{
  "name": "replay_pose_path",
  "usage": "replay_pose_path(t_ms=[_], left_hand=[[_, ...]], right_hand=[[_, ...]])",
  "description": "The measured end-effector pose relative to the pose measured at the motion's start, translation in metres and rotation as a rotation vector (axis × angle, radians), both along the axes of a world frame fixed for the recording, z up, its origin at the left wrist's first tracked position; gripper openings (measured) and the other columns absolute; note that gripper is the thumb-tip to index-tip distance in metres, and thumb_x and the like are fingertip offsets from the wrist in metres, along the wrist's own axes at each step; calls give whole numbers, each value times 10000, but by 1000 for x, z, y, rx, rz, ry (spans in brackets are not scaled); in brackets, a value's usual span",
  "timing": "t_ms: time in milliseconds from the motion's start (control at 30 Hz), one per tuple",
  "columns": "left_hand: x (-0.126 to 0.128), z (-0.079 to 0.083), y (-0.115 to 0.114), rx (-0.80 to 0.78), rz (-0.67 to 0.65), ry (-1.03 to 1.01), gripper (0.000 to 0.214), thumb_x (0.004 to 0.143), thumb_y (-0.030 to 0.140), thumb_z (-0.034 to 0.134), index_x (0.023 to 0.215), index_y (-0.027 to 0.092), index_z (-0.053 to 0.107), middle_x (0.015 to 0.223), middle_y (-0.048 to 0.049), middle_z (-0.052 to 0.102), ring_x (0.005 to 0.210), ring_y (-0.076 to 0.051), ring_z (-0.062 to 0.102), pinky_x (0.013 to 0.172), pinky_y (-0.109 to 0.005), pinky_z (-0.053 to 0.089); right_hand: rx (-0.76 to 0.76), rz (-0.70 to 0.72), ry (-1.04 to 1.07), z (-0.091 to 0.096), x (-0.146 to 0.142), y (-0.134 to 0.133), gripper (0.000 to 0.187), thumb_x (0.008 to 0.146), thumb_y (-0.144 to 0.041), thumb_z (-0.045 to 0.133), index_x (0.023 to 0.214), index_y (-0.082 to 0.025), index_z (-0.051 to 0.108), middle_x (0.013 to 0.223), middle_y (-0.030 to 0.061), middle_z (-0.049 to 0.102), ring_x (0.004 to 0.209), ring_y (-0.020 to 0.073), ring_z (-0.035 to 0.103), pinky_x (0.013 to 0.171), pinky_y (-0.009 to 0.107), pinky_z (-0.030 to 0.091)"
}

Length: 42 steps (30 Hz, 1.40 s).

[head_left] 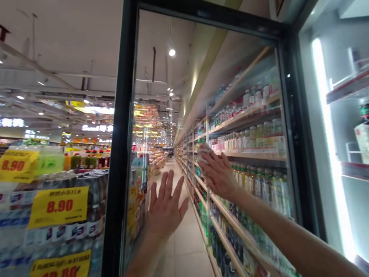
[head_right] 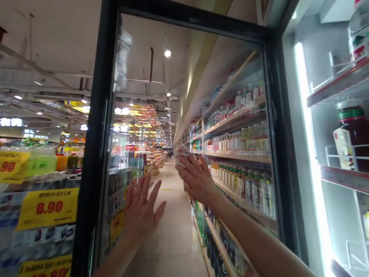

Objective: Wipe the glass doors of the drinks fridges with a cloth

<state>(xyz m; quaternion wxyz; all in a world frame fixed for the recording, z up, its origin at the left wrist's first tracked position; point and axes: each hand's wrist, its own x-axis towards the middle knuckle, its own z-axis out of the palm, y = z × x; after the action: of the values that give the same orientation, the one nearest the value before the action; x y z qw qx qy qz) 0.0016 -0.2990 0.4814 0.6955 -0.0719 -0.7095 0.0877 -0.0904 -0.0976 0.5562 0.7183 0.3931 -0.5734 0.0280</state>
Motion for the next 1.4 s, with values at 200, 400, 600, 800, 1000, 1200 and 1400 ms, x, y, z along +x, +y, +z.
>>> replay_pose_path(t_ms=[200,400,600,800,1000,1200,1400], left_hand=[[2,0,0,-7,15,-23,530,853,425,495,1342,230,430,1443,-128,359,1356,-262,301,1125,-458,153],[-1,1,-1,-11,19,-25,516,855,427,492,1321,207,458,1441,-143,353,1359,-265,292,1122,-461,159],[-2,1,-2,-22,19,7,494,854,421,490,1302,211,481,1432,-139,370,1356,-264,299,1123,-455,159],[-2,1,-2,-15,-10,25,491,853,413,489,1298,204,487,1430,-146,371,1358,-261,297,1122,-449,162],[-3,1,-3,-3,16,-2,505,846,435,500,1299,211,487,1432,-140,370,1344,-274,323,1118,-454,167],[-3,1,-1,-23,20,-2,522,847,418,505,1322,206,457,1443,-143,348,1356,-269,299,1121,-454,159],[-3,1,-4,-29,5,5,548,840,410,524,1344,219,427,1457,-130,323,1372,-257,265,1131,-447,135]], right_hand=[[-640,-24,-206,21,-28,65,486,847,-266,339,1309,-177,463,1401,131,414,1306,259,358,1052,516,263],[-250,-24,-100,-11,-14,36,444,850,-260,387,1279,-216,491,1378,92,451,1336,223,320,1076,448,265],[-572,-19,-139,-29,-32,72,461,856,-241,366,1304,-196,465,1380,123,444,1315,236,356,1045,474,292],[-465,-5,-133,-57,-17,48,465,850,-234,391,1308,-185,458,1394,134,418,1342,252,309,1055,475,286],[-317,3,-107,-80,-15,41,455,851,-225,423,1304,-218,459,1376,120,443,1325,253,344,1067,497,266],[-601,40,-164,-82,-17,36,495,876,-232,386,1369,-185,379,1416,164,382,1346,275,304,1048,527,282],[-169,47,-106,-105,-4,14,469,853,-226,430,1322,-229,435,1371,98,457,1357,234,291,1110,485,204]])
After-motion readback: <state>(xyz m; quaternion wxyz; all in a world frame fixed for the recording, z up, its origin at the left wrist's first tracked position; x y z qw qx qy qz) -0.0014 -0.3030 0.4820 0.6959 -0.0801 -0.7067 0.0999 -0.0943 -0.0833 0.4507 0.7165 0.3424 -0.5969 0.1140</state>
